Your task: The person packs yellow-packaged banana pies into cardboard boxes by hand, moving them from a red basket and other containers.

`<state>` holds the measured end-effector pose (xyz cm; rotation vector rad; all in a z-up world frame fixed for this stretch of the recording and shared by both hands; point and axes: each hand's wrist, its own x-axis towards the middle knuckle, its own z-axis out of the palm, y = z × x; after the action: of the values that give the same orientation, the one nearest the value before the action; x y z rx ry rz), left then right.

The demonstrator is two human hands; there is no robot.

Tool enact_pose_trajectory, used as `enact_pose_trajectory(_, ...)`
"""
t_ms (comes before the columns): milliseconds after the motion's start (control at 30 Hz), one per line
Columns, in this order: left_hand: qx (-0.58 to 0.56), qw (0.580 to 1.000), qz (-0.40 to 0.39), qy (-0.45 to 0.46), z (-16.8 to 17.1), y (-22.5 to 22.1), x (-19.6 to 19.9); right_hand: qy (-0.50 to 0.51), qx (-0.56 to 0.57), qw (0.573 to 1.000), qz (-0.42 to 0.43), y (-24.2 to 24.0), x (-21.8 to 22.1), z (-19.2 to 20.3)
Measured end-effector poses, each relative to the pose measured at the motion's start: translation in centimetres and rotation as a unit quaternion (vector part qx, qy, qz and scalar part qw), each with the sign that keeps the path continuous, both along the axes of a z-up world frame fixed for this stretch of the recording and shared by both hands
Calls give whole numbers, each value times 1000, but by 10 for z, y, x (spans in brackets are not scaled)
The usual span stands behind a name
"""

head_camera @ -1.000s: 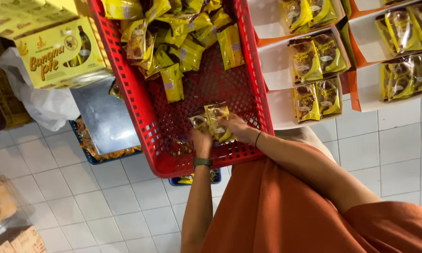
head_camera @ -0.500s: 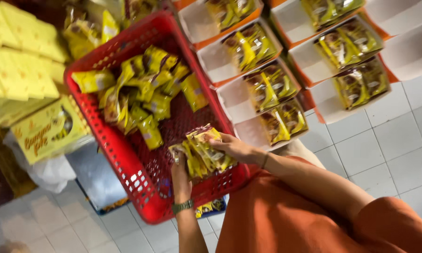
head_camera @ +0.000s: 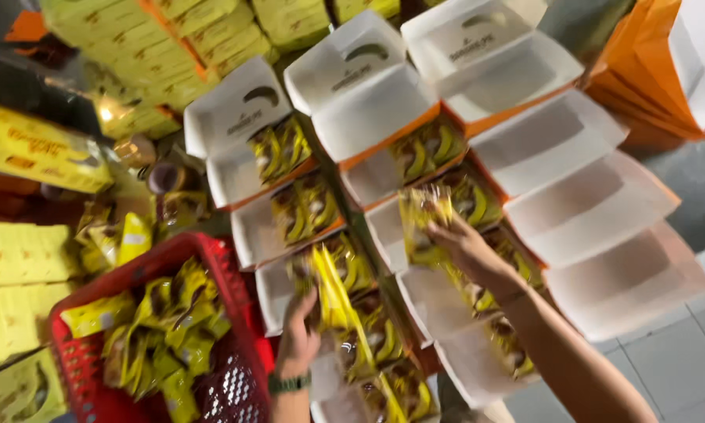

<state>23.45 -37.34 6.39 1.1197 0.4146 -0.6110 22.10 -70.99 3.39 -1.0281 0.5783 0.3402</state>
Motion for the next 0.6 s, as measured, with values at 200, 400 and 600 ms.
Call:
enact_pose_trajectory(200, 424, 751, -272, -427, 8, -147, 176, -148, -250, 957, 25, -60, 197, 44)
enact_pose_trajectory(400, 224, 974, 8, -44, -34, -232, 272, -143, -689, 684, 192, -71, 301, -85)
enact_pose_trajectory(600, 491, 799, -341, -67, -129, -229, 290, -293, -910, 217, 197, -76, 294, -139)
